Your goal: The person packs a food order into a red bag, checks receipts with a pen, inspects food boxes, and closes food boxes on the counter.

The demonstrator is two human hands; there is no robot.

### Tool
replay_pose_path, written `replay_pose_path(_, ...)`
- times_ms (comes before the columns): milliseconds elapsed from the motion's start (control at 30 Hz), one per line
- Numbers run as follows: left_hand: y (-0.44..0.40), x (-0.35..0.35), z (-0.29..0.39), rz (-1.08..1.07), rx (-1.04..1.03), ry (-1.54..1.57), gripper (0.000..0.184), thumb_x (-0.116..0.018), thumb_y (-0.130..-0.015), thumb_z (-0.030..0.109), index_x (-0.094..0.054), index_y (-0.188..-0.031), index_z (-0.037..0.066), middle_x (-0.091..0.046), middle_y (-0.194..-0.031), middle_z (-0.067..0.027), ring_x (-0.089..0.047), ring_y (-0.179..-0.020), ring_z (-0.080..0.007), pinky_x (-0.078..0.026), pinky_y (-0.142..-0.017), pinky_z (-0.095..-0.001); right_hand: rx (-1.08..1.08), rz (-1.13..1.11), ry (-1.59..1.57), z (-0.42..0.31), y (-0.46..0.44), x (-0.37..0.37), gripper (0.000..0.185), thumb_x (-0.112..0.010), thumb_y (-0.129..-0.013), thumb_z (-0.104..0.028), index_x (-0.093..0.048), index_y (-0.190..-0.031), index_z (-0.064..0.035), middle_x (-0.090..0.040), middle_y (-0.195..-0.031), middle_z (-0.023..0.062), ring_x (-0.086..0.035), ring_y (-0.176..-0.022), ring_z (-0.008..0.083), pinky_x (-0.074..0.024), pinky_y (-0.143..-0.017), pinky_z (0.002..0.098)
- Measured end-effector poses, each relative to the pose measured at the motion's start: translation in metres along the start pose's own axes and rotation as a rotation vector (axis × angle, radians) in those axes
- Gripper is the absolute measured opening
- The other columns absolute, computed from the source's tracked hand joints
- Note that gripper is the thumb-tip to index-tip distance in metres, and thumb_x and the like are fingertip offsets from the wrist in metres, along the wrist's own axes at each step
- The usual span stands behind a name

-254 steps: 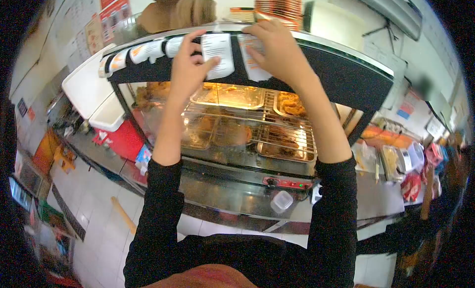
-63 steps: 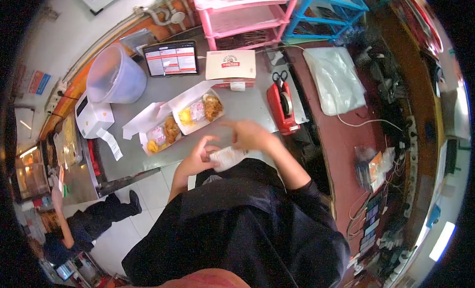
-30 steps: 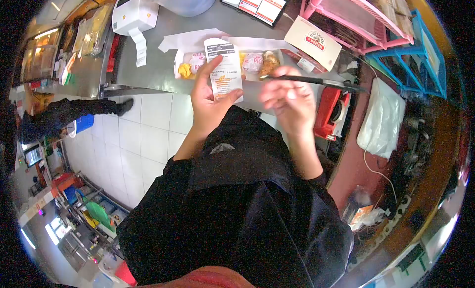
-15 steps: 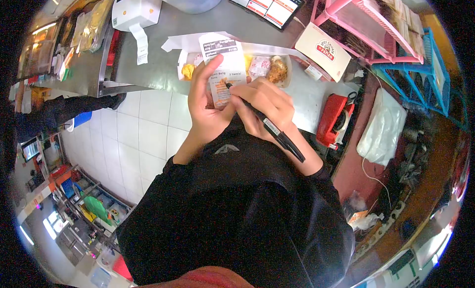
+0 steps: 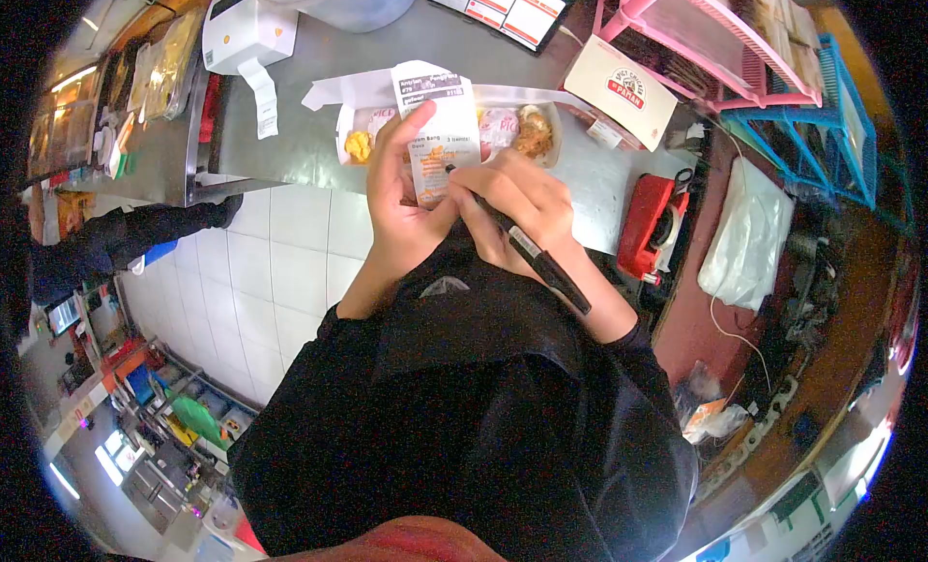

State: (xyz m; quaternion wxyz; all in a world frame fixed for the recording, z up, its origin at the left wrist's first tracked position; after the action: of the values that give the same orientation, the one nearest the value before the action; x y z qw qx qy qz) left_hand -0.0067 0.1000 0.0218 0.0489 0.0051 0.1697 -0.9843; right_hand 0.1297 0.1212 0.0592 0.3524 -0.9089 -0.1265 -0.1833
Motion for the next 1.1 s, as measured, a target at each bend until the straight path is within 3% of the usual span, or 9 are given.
replay_pose_path(233, -0.002, 0.003, 0.002, 0.055, 0.004, 0.016, 0.068, -0.067, -0.075, -0.012, -0.038, -0.135, -0.001, -0.046, -0.125, -0.0109, -0.061, -0.107, -0.0253, -0.052, -0.089, -0.0343, 0.106, 0.096, 0.049, 0.006, 0.005, -0.001, 0.019, -0.069, -0.067, 0.008, -0.065, -0.084, -0.0002, -0.065, -0.076, 0.0099, -0.061, -0.060, 0.0232, -0.0493, -0.056, 0.0314)
replay_pose_path(300, 0.001, 0.017, -0.004, 0.100, -0.028, -0.200, 0.068, -0.067, -0.075, -0.013, -0.038, -0.136, -0.001, -0.050, -0.123, -0.0127, -0.061, -0.105, -0.0242, -0.053, -0.088, -0.0335, 0.001, 0.191, 0.052, 0.017, 0.012, 0.008, 0.013, -0.066, -0.074, 0.007, -0.063, -0.084, -0.0018, -0.065, -0.076, 0.0109, -0.063, -0.062, 0.0242, -0.0497, -0.058, 0.0315)
replay_pose_path(433, -0.006, 0.048, -0.002, 0.257, 0.074, 0.144, 0.068, -0.068, -0.079, -0.007, -0.036, -0.139, 0.000, -0.060, -0.115, -0.0175, -0.063, -0.102, -0.0234, -0.053, -0.085, -0.0328, -0.115, 0.305, 0.270, 0.044, 0.027, 0.022, 0.009, -0.065, -0.082, 0.002, -0.062, -0.090, -0.0006, -0.065, -0.081, 0.0125, -0.062, -0.065, 0.0220, -0.0491, -0.060, 0.0297)
replay_pose_path(567, -0.006, 0.063, 0.008, 0.265, 0.171, 0.113, 0.055, -0.068, -0.080, -0.005, -0.047, -0.130, 0.000, -0.060, -0.115, -0.0141, -0.062, -0.104, -0.0218, -0.053, -0.085, -0.0310, -0.221, 0.394, -0.008, 0.046, 0.045, 0.019, 0.011, -0.056, -0.090, -0.006, -0.058, -0.095, 0.0040, -0.060, -0.077, 0.0125, -0.054, -0.063, 0.0158, -0.0431, -0.056, 0.0265)
replay_pose_path(633, -0.003, 0.062, 0.004, 0.277, 0.241, 0.151, 0.050, -0.070, -0.080, -0.003, -0.051, -0.127, -0.001, -0.064, -0.111, -0.0139, -0.063, -0.102, -0.0207, -0.053, -0.085, -0.0304, -0.002, 0.516, -0.204, 0.037, 0.040, 0.012, 0.014, -0.054, -0.092, -0.010, -0.049, -0.097, 0.0020, -0.057, -0.072, 0.0119, -0.051, -0.060, 0.0156, -0.0413, -0.054, 0.0280)
replay_pose_path(733, 0.004, 0.044, -0.006, 0.147, 0.191, 0.049, 0.053, -0.070, -0.079, -0.004, -0.051, -0.129, -0.001, -0.060, -0.115, -0.0115, -0.063, -0.099, -0.0193, -0.053, -0.085, -0.0303, 0.161, 0.476, -0.266, 0.015, 0.039, 0.005, 0.015, -0.058, -0.090, -0.014, -0.054, -0.089, 0.0003, -0.057, -0.073, 0.0097, -0.053, -0.057, 0.0178, -0.0443, -0.054, 0.0287)
replay_pose_path(833, -0.001, 0.018, 0.024, 0.028, 0.249, 0.227, 0.060, -0.067, -0.078, -0.009, -0.046, -0.134, -0.001, -0.053, -0.123, -0.0120, -0.063, -0.103, -0.0218, -0.053, -0.086, -0.0307, 0.174, 0.145, -0.172, -0.013, 0.022, 0.000, 0.017, -0.070, -0.081, -0.005, -0.061, -0.093, 0.0016, -0.064, -0.079, 0.0121, -0.060, -0.061, 0.0224, -0.0491, -0.055, 0.0314)
replay_pose_path(933, 0.002, 0.012, 0.026, -0.046, 0.203, 0.288, 0.065, -0.064, -0.077, -0.013, -0.041, -0.137, -0.001, -0.050, -0.126, -0.0131, -0.063, -0.106, -0.0239, -0.052, -0.087, -0.0312, 0.109, 0.095, -0.108, -0.017, 0.015, -0.008, 0.012, -0.063, -0.084, -0.003, -0.058, -0.093, 0.0034, -0.063, -0.077, 0.0141, -0.059, -0.060, 0.0236, -0.0476, -0.053, 0.0311)
replay_pose_path(1100, 0.006, 0.008, 0.024, -0.050, 0.099, 0.279, 0.067, -0.067, -0.076, -0.012, -0.040, -0.136, -0.002, -0.050, -0.124, -0.0123, -0.059, -0.108, -0.0244, -0.053, -0.092, -0.0379, 0.142, 0.113, -0.067, -0.022, 0.011, -0.006, 0.017, -0.071, -0.076, 0.001, -0.061, -0.091, 0.0021, -0.064, -0.078, 0.0124, -0.059, -0.060, 0.0232, -0.0497, -0.056, 0.0321)
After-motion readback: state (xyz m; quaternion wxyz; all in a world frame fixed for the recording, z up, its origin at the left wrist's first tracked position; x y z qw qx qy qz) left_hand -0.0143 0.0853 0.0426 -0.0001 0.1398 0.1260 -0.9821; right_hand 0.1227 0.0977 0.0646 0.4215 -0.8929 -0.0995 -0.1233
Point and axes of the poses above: each hand's wrist, its own y-axis away from the middle knuckle, its own x-axis out of the back of the hand, z = x × y, the point moved 2 cm from there along -y, towards the middle knuckle
